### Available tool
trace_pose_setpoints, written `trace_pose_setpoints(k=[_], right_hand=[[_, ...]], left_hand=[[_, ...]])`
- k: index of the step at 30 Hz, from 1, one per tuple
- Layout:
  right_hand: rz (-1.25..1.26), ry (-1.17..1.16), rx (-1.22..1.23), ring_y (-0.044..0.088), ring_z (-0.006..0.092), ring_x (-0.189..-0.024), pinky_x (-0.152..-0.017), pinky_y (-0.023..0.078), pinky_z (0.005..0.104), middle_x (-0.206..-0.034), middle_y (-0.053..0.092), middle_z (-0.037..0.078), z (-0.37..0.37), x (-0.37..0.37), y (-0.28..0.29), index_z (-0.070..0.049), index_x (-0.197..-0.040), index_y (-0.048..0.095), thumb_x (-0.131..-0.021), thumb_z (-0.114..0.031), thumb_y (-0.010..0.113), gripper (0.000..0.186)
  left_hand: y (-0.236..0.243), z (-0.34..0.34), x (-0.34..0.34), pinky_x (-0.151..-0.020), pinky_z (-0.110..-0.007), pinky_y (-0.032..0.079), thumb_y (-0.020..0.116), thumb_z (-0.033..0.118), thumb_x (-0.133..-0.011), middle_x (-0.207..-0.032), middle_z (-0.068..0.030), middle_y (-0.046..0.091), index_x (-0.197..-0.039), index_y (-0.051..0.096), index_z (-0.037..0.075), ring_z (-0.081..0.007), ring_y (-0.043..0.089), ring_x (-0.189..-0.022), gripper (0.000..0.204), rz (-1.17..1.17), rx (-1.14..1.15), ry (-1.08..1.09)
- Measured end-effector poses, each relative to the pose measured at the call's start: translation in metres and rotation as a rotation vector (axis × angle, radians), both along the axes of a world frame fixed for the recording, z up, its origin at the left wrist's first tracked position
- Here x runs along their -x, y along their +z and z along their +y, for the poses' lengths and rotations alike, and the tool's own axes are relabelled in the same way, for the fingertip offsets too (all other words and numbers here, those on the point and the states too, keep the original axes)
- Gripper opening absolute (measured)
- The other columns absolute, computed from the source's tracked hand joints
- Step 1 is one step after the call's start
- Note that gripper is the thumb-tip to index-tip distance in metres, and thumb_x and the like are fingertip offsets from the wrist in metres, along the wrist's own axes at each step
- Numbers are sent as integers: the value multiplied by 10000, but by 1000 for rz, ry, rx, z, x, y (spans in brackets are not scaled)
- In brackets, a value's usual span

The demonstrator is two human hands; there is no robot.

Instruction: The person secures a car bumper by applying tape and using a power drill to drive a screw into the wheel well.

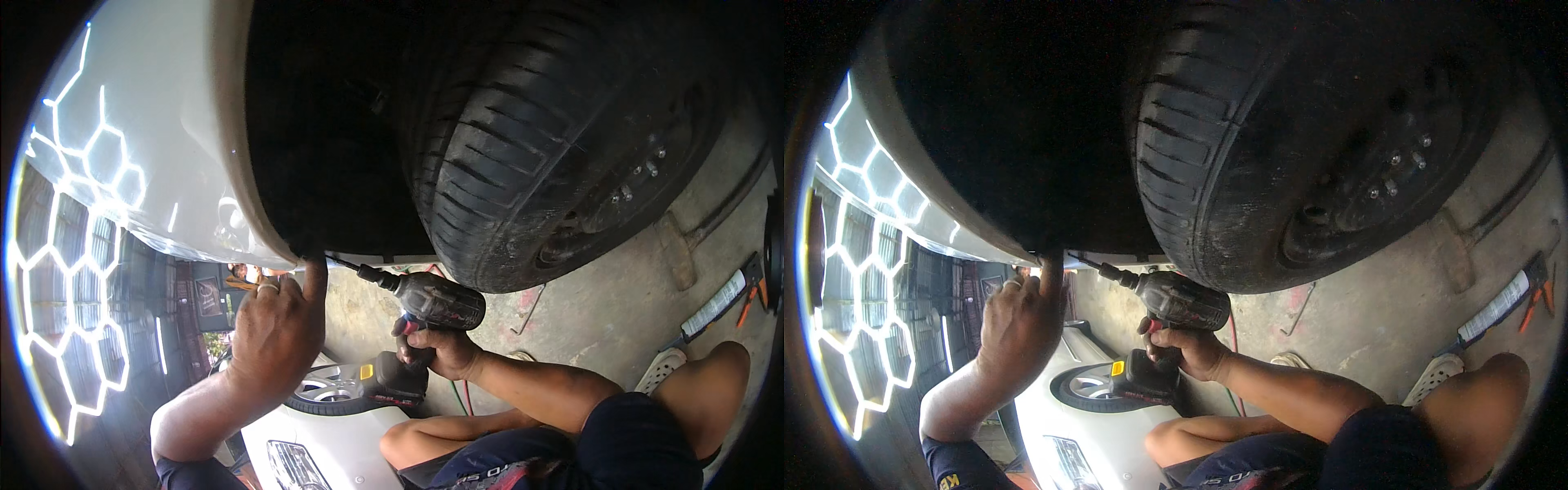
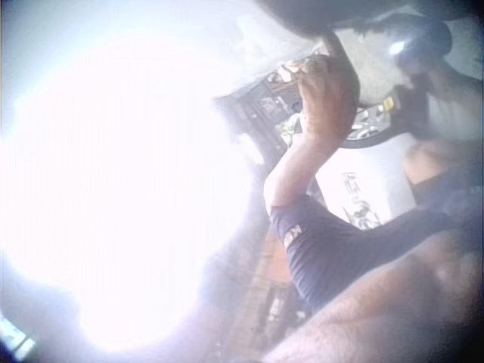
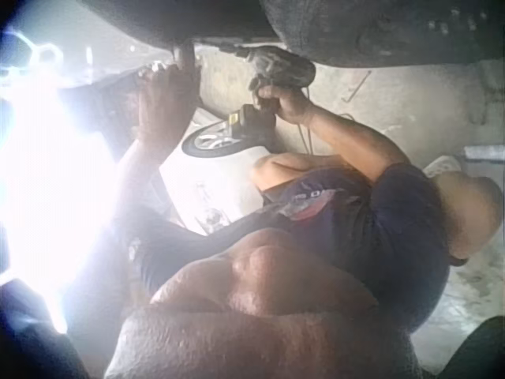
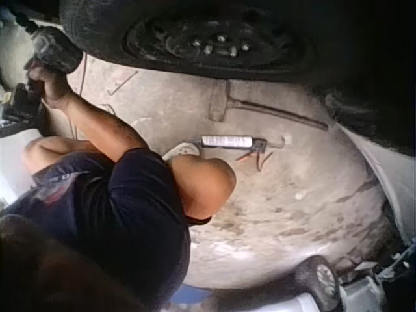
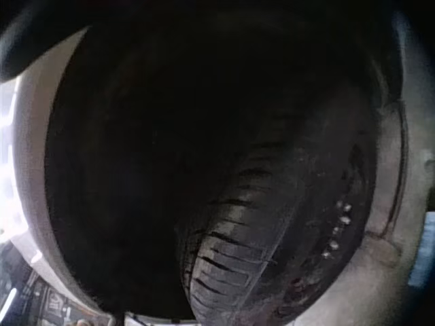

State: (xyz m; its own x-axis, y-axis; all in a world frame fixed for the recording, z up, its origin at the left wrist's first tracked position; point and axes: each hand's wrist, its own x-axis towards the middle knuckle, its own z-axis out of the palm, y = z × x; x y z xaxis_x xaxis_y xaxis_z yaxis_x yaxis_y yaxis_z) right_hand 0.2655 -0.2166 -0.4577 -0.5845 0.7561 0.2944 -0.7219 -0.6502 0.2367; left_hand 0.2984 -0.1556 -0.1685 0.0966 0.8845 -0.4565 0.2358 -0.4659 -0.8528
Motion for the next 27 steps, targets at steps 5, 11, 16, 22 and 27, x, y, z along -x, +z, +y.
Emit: trace_pose_setpoints(k=[5,11,16,22,27], right_hand=[[-22,1,32,651,195,-755,-774,533,346,-800,666,90,-3,-9,5,-9,-1119,640,-867,-181,735,320],[-33,12,55,653,185,-761,-773,540,356,-847,660,75,-4,-3,3,-18,-1113,628,-849,-158,731,316],[-33,52,29,666,175,-781,-792,545,349,-860,661,60,-1,-6,0,-31,-1133,627,-844,-145,724,326],[-47,0,12,666,166,-784,-789,544,341,-867,666,58,3,-8,-3,-31,-1125,636,-849,-151,725,314],[-78,12,17,666,157,-777,-765,538,326,-869,668,54,0,-18,3,-36,-1099,642,-862,-154,722,277]], left_hand=[[-31,-1,-35,-673,-478,605,715,252,-958,-799,-303,715,-1472,279,-174,-414,753,-732,797,-173,-169,371],[-35,7,-46,-774,-482,605,713,204,-938,-928,-342,716,-1291,524,-162,-414,760,-814,543,-299,-223,343],[-52,12,-35,-759,-534,580,570,82,-866,-754,-292,692,-944,623,-79,-471,719,-779,187,-425,-414,301],[-70,20,-34,-763,-550,576,532,83,-887,-826,-297,705,-918,674,-45,-475,716,-818,193,-494,-513,322],[-66,20,-16,-734,-568,565,510,63,-901,-821,-301,701,-893,651,-33,-478,709,-795,172,-421,-518,301]])
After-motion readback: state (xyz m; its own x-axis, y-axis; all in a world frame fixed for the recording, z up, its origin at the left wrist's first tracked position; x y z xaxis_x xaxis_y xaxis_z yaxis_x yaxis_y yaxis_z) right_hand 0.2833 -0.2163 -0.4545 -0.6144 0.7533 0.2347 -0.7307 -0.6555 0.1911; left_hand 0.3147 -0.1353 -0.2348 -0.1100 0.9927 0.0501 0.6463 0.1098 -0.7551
